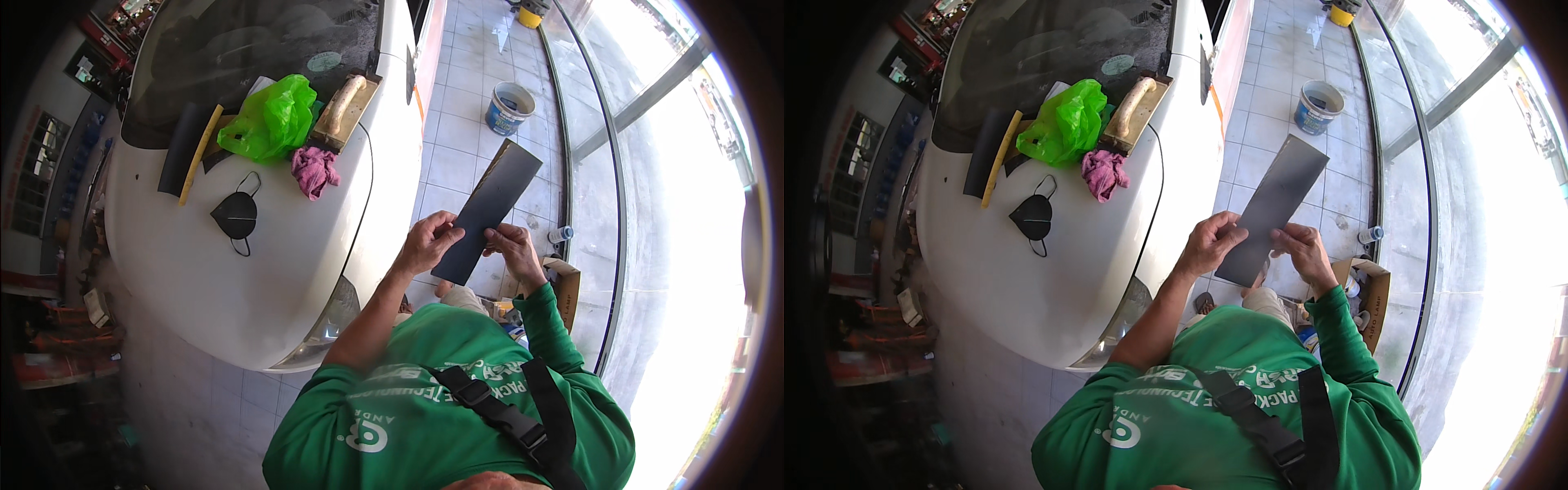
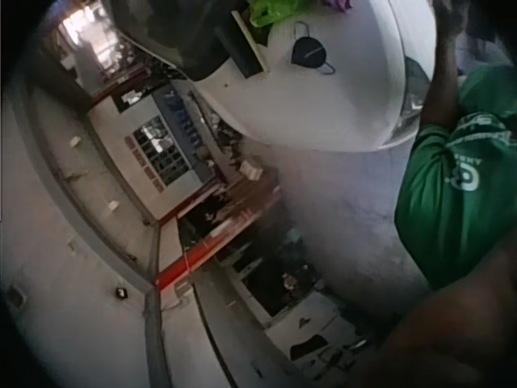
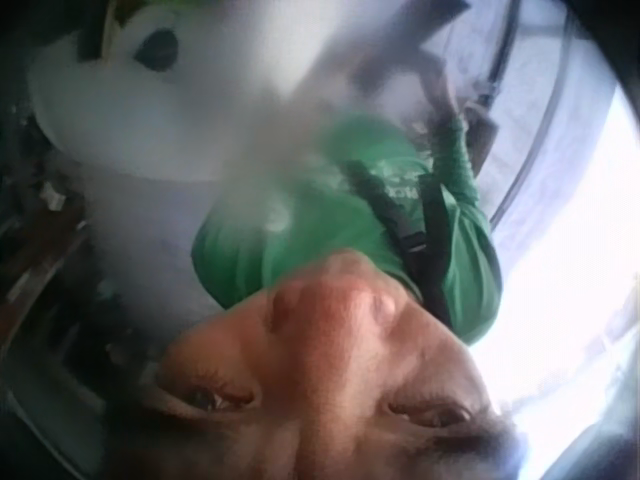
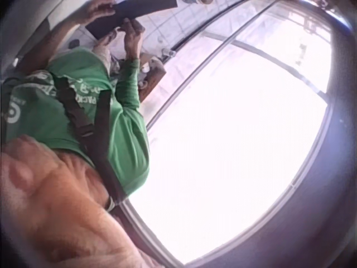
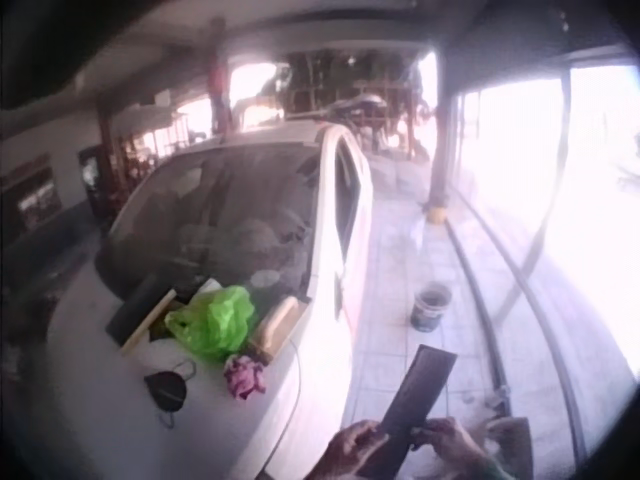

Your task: The person sands the surface of a white car door using a sanding block and wipes it with a cloth. They repeatedly dip the cloth into a bucket of water and continue sanding and wiping the door.

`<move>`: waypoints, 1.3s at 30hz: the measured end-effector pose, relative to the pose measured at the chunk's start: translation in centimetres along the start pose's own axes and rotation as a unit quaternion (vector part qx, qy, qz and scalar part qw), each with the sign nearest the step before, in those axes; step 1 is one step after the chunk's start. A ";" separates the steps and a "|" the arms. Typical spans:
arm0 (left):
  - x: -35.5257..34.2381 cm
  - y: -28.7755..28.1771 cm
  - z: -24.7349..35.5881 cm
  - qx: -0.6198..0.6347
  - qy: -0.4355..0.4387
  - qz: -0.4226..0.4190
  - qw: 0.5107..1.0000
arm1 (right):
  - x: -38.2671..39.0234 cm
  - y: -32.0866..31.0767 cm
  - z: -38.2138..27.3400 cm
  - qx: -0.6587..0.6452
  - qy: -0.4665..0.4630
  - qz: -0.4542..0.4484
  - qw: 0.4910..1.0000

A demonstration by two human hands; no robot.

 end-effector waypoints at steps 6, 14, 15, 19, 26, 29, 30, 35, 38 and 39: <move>-1.2 -0.2 0.0 -0.061 -0.022 -0.017 0.998 | -2.0 -1.2 -0.4 -0.080 -0.004 -0.038 0.996; -2.5 0.6 -0.1 -0.071 -0.066 -0.014 0.995 | -5.8 -3.8 3.5 -0.018 0.023 -0.108 0.994; -2.7 0.6 0.0 -0.089 -0.061 -0.001 0.994 | -6.0 -3.9 3.1 0.007 0.031 -0.123 0.992; -3.0 0.6 -0.1 -0.132 -0.053 -0.015 0.990 | -3.5 -3.4 0.7 -0.073 0.019 -0.082 0.994; -1.7 -0.1 2.6 -0.083 0.043 0.005 0.996 | 2.0 1.0 1.1 -0.069 0.054 -0.167 0.982; 1.0 -1.6 3.6 -0.061 0.040 0.023 0.997 | 5.2 6.7 2.4 -0.103 0.082 -0.188 0.973; 2.4 -2.3 3.8 -0.058 0.046 0.032 0.997 | 6.1 8.6 2.7 -0.111 0.083 -0.176 0.975; 10.0 -7.1 2.0 -0.034 0.009 0.055 0.998 | 10.1 16.6 5.4 -0.110 0.118 -0.138 0.977; 14.1 -9.3 1.1 -0.028 -0.006 0.077 0.997 | 12.2 20.2 6.4 -0.101 0.136 -0.140 0.975; 15.3 -9.9 0.9 -0.030 -0.016 0.090 0.995 | 12.8 21.6 6.0 -0.108 0.137 -0.141 0.975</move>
Point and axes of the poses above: each hand's wrist, its own x-axis away from the middle knuckle, its own y-axis out of the palm, z = x × y, the point moved 5 cm from there along -x, towards the middle knuckle
